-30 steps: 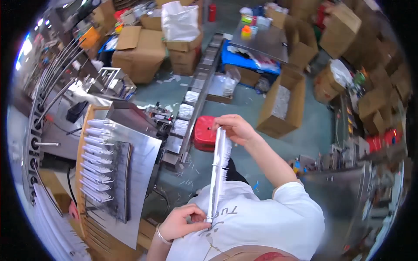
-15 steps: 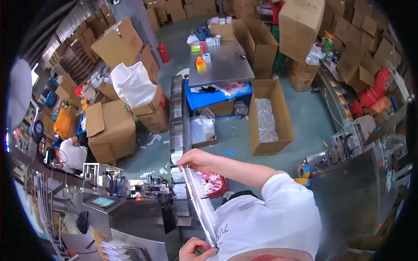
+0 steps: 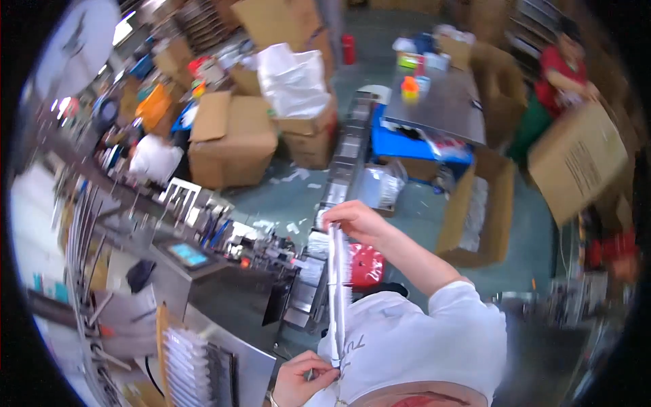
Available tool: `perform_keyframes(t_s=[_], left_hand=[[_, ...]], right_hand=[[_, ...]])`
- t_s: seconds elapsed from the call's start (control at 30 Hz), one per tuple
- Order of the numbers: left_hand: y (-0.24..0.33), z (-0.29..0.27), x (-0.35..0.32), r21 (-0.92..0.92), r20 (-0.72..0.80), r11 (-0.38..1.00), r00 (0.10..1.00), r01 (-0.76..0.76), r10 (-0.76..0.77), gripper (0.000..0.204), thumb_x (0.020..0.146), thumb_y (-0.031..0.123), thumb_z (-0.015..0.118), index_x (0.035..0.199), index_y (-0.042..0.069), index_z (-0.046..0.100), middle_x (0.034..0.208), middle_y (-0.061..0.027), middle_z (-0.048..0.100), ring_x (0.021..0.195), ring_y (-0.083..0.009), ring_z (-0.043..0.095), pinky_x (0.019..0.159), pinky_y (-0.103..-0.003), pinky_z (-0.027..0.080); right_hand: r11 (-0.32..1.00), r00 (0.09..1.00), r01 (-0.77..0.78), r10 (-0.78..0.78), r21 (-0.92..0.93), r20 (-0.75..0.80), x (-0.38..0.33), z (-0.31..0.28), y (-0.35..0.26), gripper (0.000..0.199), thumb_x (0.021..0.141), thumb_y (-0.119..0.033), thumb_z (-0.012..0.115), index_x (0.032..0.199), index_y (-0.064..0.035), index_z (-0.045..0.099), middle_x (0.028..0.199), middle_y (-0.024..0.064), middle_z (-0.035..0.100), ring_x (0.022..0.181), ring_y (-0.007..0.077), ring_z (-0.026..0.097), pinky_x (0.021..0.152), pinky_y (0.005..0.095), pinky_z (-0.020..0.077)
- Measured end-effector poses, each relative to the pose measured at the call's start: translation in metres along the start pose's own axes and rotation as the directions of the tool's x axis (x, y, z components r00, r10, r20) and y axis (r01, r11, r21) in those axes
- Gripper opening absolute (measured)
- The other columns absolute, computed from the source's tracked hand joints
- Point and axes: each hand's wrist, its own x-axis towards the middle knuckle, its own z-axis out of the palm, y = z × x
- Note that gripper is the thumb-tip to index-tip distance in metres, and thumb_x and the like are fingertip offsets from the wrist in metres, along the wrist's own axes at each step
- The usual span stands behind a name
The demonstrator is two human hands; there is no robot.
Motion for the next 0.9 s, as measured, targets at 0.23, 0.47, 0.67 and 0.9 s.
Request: perform_keyframes(t_s=[0.23, 0.47, 0.67, 0.9], left_hand=[[0.006, 0.017, 0.034, 0.049, -0.349, 0.999, 0.937, -0.013, 0.029, 0.006, 0.071, 0.003, 0.068, 0.074, -0.001, 0.064, 0.070, -0.0062, 0.061, 0.062, -0.0098, 0.056, 0.056, -0.022, 0.044], [-0.011, 0.004, 0.091, 0.119, -0.772, 0.985, 0.613, -0.123, 0.170, 0.007, 0.080, 0.002, 0.060, 0.086, -0.001, 0.061, 0.079, -0.0028, 0.057, 0.070, -0.0096, 0.052, 0.064, -0.021, 0.043], [0.018, -0.024, 0.118, -0.005, -0.869, 0.932, 0.463, -0.362, 0.175, 0.014, 0.083, -0.002, 0.056, 0.096, -0.005, 0.062, 0.088, -0.0061, 0.059, 0.074, -0.0095, 0.057, 0.065, -0.020, 0.046], [0.019, -0.035, 0.116, 0.052, -0.934, 0.889, 0.292, -0.456, 0.205, 0.014, 0.083, 0.000, 0.059, 0.096, -0.002, 0.062, 0.083, -0.0041, 0.063, 0.072, -0.0084, 0.059, 0.067, -0.020, 0.048]], right_hand=[[0.986, 0.987, 0.158, -0.159, -0.047, -0.026, 0.030, -0.020, -0.053, 0.017, 0.082, -0.013, 0.057, 0.077, 0.0027, 0.062, 0.076, 0.0104, 0.062, 0.075, 0.0188, 0.059, 0.071, 0.0295, 0.0455], [0.954, 0.958, 0.280, -0.272, -0.110, 0.086, 0.069, -0.033, -0.098, 0.018, 0.083, -0.015, 0.057, 0.088, 0.0010, 0.060, 0.087, 0.0096, 0.061, 0.077, 0.0176, 0.056, 0.072, 0.0280, 0.0430], [0.920, 0.899, 0.392, -0.385, 0.009, 0.207, 0.083, -0.034, -0.136, 0.017, 0.090, -0.013, 0.052, 0.098, 0.0006, 0.060, 0.096, 0.0090, 0.062, 0.087, 0.0133, 0.056, 0.077, 0.0255, 0.0422], [0.915, 0.867, 0.382, -0.307, -0.129, 0.391, 0.058, -0.024, -0.152, 0.015, 0.090, -0.010, 0.051, 0.098, 0.0022, 0.056, 0.085, 0.0041, 0.054, 0.078, 0.0105, 0.051, 0.073, 0.0245, 0.0427]])
